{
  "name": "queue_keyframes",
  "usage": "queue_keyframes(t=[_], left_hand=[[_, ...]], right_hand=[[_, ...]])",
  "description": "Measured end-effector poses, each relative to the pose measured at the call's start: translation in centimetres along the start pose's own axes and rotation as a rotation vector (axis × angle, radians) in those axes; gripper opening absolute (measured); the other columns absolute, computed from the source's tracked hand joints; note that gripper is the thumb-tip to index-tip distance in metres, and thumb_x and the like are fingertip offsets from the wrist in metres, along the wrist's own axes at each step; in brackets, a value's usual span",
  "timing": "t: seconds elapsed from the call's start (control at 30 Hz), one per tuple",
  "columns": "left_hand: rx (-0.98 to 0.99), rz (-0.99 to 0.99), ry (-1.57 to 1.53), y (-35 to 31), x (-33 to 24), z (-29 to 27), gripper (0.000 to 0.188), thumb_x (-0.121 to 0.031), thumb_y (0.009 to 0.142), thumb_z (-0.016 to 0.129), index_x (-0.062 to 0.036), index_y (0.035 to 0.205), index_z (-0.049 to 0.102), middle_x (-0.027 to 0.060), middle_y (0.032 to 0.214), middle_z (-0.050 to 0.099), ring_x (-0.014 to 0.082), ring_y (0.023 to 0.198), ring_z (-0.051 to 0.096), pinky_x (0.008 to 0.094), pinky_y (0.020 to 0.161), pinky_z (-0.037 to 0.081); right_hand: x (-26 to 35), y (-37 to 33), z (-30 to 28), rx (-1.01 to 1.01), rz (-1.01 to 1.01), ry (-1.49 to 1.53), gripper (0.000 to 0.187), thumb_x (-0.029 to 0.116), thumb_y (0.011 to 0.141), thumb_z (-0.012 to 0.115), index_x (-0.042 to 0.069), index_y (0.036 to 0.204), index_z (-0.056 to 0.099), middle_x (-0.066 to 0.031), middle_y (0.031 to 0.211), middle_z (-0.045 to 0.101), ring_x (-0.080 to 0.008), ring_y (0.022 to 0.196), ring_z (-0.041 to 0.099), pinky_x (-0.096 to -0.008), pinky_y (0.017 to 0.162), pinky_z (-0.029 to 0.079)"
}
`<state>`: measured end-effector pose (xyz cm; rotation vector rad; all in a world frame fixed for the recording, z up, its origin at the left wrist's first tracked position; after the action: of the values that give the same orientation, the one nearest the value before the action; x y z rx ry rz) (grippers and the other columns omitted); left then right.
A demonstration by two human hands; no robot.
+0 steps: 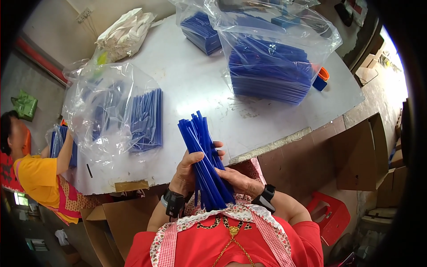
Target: The person gathers blue plastic straws by hand, aligns them into a bundle, and slides the bundle into a clear plastic bag. They then set the filled bag aside and repeat the process with another set of straws.
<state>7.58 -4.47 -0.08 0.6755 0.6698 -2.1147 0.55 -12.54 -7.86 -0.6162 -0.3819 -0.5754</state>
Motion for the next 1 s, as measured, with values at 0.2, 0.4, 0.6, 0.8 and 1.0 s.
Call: queue_keyframes(t=[0.2, 0.4, 0.6, 0.8, 1.0], left_hand=[[-0.144, -0.104, 0.114, 0.7, 1.1, -3.3, 0.05, -0.02, 0.073, 0.073, -0.0027, 0.115, 0.053, 0.0111, 0.097, 0.062, 0.0197, 0.089, 0.063, 0.0339, 0.079, 0.055], [-0.336, 0.201, 0.369, 1.6, 0.2, -1.8, 0.049, -0.012, 0.072, 0.078, -0.004, 0.114, 0.054, 0.0058, 0.095, 0.061, 0.0163, 0.086, 0.062, 0.0315, 0.081, 0.052], [-0.231, 0.244, 0.426, 0.4, -0.7, -1.3, 0.048, -0.011, 0.072, 0.08, -0.0045, 0.114, 0.056, 0.0047, 0.098, 0.063, 0.0156, 0.087, 0.062, 0.0307, 0.085, 0.049], [-0.313, 0.028, 0.302, -0.2, 0.4, -5.7, 0.036, -0.008, 0.074, 0.078, -0.0058, 0.106, 0.063, 0.0035, 0.096, 0.066, 0.0148, 0.088, 0.063, 0.0306, 0.086, 0.049], [-0.33, 0.047, 0.313, -0.5, 0.0, -5.6, 0.033, -0.008, 0.073, 0.077, -0.0072, 0.104, 0.065, 0.0034, 0.096, 0.068, 0.0148, 0.088, 0.063, 0.0314, 0.086, 0.05]], right_hand=[[2.6, -1.4, 0.7, -0.164, -0.384, 0.057, 0.07, 0.04, 0.091, 0.058, -0.002, 0.138, 0.029, -0.0156, 0.118, 0.057, -0.022, 0.108, 0.058, -0.0334, 0.092, 0.048], [5.2, -1.6, 2.0, -0.459, -0.577, -0.928, 0.068, 0.022, 0.085, 0.064, -0.001, 0.138, 0.029, -0.0164, 0.116, 0.057, -0.0227, 0.107, 0.057, -0.0336, 0.092, 0.047], [3.2, 0.1, -0.5, -0.187, -0.379, -0.346, 0.061, 0.006, 0.078, 0.065, -0.001, 0.133, 0.038, -0.0125, 0.115, 0.057, -0.0197, 0.106, 0.057, -0.0338, 0.092, 0.047], [1.8, 0.7, -1.4, -0.119, -0.265, 0.086, 0.054, 0.001, 0.079, 0.062, 0.001, 0.129, 0.043, -0.0101, 0.116, 0.057, -0.0186, 0.105, 0.058, -0.0352, 0.094, 0.047], [1.5, 0.9, -1.3, -0.071, -0.237, 0.144, 0.053, 0.002, 0.081, 0.062, 0.003, 0.13, 0.042, -0.0098, 0.12, 0.057, -0.0195, 0.108, 0.058, -0.0371, 0.098, 0.046]])
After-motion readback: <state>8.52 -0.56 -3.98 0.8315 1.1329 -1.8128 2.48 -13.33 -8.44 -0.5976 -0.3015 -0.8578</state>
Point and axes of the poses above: each hand's wrist, its own y-axis towards the middle knuckle, its own z-axis out of the palm, x = y × z, the point moved 6 cm from there along y, towards the middle knuckle
